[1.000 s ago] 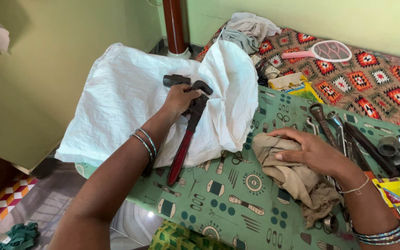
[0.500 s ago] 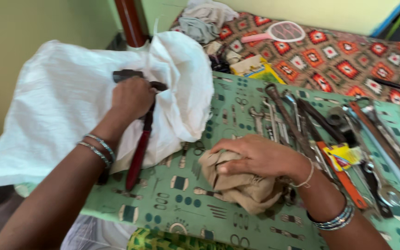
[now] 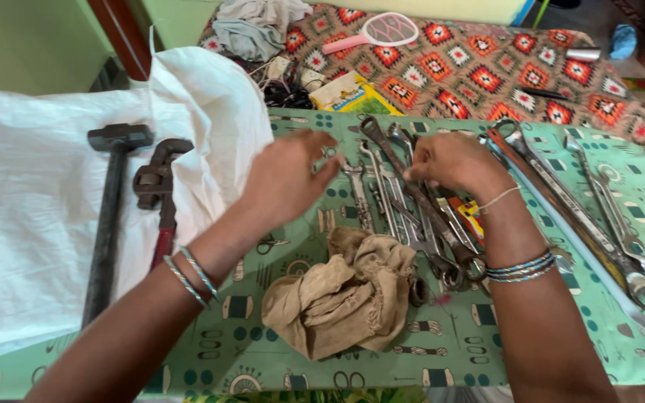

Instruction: The person unpacks various tools from a white cloth bag onto a table. They remove wrenches, pliers, a hammer, and a pipe wrench, placing them on the table. The person then uses a cloth to wipe the hammer and the pipe wrench before setting them down.

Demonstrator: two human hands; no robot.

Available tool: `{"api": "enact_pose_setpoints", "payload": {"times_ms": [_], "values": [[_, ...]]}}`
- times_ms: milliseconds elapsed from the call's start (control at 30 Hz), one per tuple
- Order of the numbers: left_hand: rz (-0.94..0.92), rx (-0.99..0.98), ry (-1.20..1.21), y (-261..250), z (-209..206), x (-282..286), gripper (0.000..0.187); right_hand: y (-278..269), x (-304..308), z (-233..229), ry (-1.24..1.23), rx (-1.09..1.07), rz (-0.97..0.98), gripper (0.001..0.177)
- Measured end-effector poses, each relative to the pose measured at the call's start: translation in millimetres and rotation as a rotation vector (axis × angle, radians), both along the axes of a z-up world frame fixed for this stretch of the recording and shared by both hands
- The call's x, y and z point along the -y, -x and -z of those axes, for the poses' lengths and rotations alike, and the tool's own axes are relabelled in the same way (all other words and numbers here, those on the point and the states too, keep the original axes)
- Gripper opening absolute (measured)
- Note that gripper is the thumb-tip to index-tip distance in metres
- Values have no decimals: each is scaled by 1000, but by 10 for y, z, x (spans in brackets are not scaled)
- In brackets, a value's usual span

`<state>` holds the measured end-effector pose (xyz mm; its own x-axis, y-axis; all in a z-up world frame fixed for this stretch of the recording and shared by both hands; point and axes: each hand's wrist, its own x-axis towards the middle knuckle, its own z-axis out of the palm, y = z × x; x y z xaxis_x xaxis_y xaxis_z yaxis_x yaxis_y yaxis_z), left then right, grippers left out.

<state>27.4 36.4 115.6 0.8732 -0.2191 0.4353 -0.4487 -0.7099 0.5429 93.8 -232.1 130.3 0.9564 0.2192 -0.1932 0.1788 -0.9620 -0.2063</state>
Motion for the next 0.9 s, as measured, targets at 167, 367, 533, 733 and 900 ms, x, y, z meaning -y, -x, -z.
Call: {"api": "enact_pose_setpoints", "payload": {"times_ms": [167,367,533,733,900], "values": [[134,-182,123,-101,573,286,27,-138,51,251,111,-90,12,45],[224,-84,157,53,934,399,21,-147,-3,429,230,105,-47,52],[272,-183,164,164,901,468,23,-182,56,421,161,33,-60,47],[326,-159,196,181,865,466,21,-351,331,432,-395,-109,-14,23],[351,-170,415,212,810,471,24,-247,230,270,-931,-185,-15,22]]}}
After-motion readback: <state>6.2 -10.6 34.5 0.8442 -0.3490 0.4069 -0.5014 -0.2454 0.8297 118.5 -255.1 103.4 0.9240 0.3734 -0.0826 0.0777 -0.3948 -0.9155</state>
